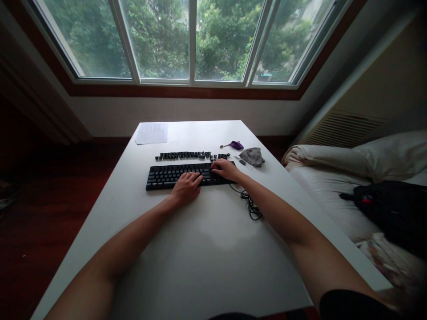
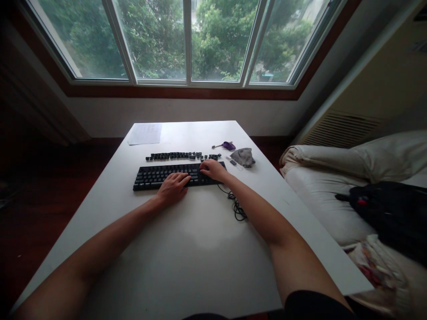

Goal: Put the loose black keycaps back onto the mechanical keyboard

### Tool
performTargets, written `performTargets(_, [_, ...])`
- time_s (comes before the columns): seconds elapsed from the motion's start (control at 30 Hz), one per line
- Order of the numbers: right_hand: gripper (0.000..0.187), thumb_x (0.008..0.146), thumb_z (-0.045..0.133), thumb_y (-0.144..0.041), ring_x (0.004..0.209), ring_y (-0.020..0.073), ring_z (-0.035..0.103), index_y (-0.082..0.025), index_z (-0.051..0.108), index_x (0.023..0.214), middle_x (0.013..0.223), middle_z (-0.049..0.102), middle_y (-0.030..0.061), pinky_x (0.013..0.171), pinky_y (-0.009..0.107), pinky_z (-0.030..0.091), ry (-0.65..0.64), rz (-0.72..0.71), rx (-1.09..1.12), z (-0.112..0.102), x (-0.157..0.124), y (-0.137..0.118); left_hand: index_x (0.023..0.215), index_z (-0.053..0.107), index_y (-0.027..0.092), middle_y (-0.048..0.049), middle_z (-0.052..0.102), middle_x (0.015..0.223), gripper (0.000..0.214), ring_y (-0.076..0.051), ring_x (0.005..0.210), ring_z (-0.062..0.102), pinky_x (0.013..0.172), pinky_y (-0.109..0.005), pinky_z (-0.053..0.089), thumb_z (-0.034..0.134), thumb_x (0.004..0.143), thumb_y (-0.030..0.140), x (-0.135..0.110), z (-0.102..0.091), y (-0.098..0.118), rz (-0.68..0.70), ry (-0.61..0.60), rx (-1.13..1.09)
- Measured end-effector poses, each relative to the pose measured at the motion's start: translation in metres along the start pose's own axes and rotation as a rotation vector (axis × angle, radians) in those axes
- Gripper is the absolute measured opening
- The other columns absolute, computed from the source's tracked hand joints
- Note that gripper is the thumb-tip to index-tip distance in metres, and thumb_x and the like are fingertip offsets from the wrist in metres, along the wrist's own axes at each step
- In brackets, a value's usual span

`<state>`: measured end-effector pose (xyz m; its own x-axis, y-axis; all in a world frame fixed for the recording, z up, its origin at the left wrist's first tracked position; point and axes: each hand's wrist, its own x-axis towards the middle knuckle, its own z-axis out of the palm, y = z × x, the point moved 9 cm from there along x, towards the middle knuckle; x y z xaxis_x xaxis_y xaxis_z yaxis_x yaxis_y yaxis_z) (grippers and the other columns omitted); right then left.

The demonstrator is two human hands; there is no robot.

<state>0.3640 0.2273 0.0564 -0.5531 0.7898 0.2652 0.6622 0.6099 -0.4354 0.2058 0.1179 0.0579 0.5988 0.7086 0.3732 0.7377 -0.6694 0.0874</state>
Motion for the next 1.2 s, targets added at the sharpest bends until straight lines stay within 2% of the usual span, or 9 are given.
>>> performTargets(0.23, [0.011,0.086,0.067,-0.022,0.092,0.0202,0.059,-0.018,0.071,0.096,0.092,0.068,0.0053,0.087,0.032,0.045,0.004,-0.019,-0.058,0.002,-0.001,-0.005,0.14,0.054,0.022,-0.0116,0.056,0.142,0.047,-0.03,0.131,0.049,0.111,-0.049,0.039,0.054,0.093,0.027,-0.001,0.0,0.0,0.006,0.001,-0.009])
performTargets(0.37, [0.021,0.084,0.065,-0.02,0.086,0.0193,0.06,-0.019,0.07,0.104,0.09,0.07,0.0032,0.084,0.032,0.045,0.025,0.019,0.002,-0.002,-0.006,-0.008,0.141,0.054,0.023,-0.0116,0.055,0.142,0.048,-0.03,0.131,0.049,0.11,-0.05,0.039,0.055,0.093,0.026,-0.001,0.0,-0.001,0.007,0.004,-0.005])
performTargets(0.5, [0.028,0.082,0.055,-0.013,0.078,0.0169,0.061,-0.019,0.07,0.103,0.089,0.072,0.0019,0.076,0.029,0.046,0.125,0.119,0.096,-0.011,-0.012,0.001,0.14,0.054,0.023,-0.0116,0.055,0.142,0.048,-0.03,0.131,0.049,0.11,-0.049,0.039,0.055,0.093,0.026,-0.001,0.001,-0.001,0.007,0.009,-0.002])
performTargets(0.63, [0.025,0.083,0.052,-0.012,0.084,0.018,0.065,-0.02,0.073,0.093,0.092,0.075,0.0018,0.08,0.029,0.048,0.222,0.186,0.101,-0.019,-0.017,0.01,0.139,0.055,0.022,-0.0115,0.056,0.142,0.047,-0.03,0.131,0.049,0.111,-0.048,0.039,0.056,0.092,0.026,-0.001,0.001,0.0,0.007,0.014,0.003])
performTargets(0.73, [0.025,0.086,0.052,-0.014,0.089,0.0192,0.067,-0.021,0.075,0.094,0.097,0.075,0.0026,0.085,0.031,0.05,0.246,0.182,0.075,-0.02,-0.018,0.009,0.138,0.055,0.021,-0.0114,0.056,0.142,0.046,-0.03,0.131,0.049,0.11,-0.048,0.04,0.055,0.093,0.026,0.0,0.0,0.001,0.013,0.015,0.015])
performTargets(0.87, [0.026,0.095,0.052,-0.024,0.103,0.023,0.065,-0.021,0.075,0.105,0.107,0.073,0.0074,0.095,0.037,0.049,0.282,0.146,-0.022,-0.021,-0.017,-0.003,0.138,0.056,0.02,-0.0116,0.057,0.141,0.046,-0.03,0.129,0.05,0.11,-0.047,0.04,0.056,0.093,0.027,0.0,0.0,0.001,0.018,0.021,0.021])
performTargets(0.97, [0.034,0.099,0.05,-0.034,0.119,0.0269,0.06,-0.02,0.07,0.123,0.124,0.069,0.0117,0.105,0.043,0.046,0.246,0.117,-0.136,-0.012,-0.019,-0.017,0.138,0.056,0.021,-0.0116,0.057,0.141,0.046,-0.03,0.129,0.05,0.11,-0.047,0.04,0.056,0.092,0.026,-0.001,0.001,0.0,0.015,0.027,0.016])
performTargets(1.07, [0.052,0.101,0.049,-0.045,0.136,0.0305,0.05,-0.016,0.057,0.143,0.144,0.058,0.0162,0.115,0.047,0.04,0.159,0.054,-0.24,0.004,-0.026,-0.035,0.138,0.056,0.021,-0.0116,0.056,0.141,0.047,-0.03,0.129,0.05,0.11,-0.047,0.04,0.057,0.091,0.026,-0.001,0.002,-0.001,0.016,0.024,0.01])
performTargets(1.2, [0.068,0.102,0.043,-0.053,0.149,0.0324,0.035,-0.011,0.041,0.155,0.159,0.04,0.0184,0.122,0.049,0.03,0.112,0.023,-0.321,0.017,-0.039,-0.055,0.139,0.055,0.022,-0.0116,0.056,0.141,0.048,-0.03,0.13,0.049,0.11,-0.047,0.04,0.058,0.091,0.025,0.0,0.003,-0.001,0.011,0.017,0.003])
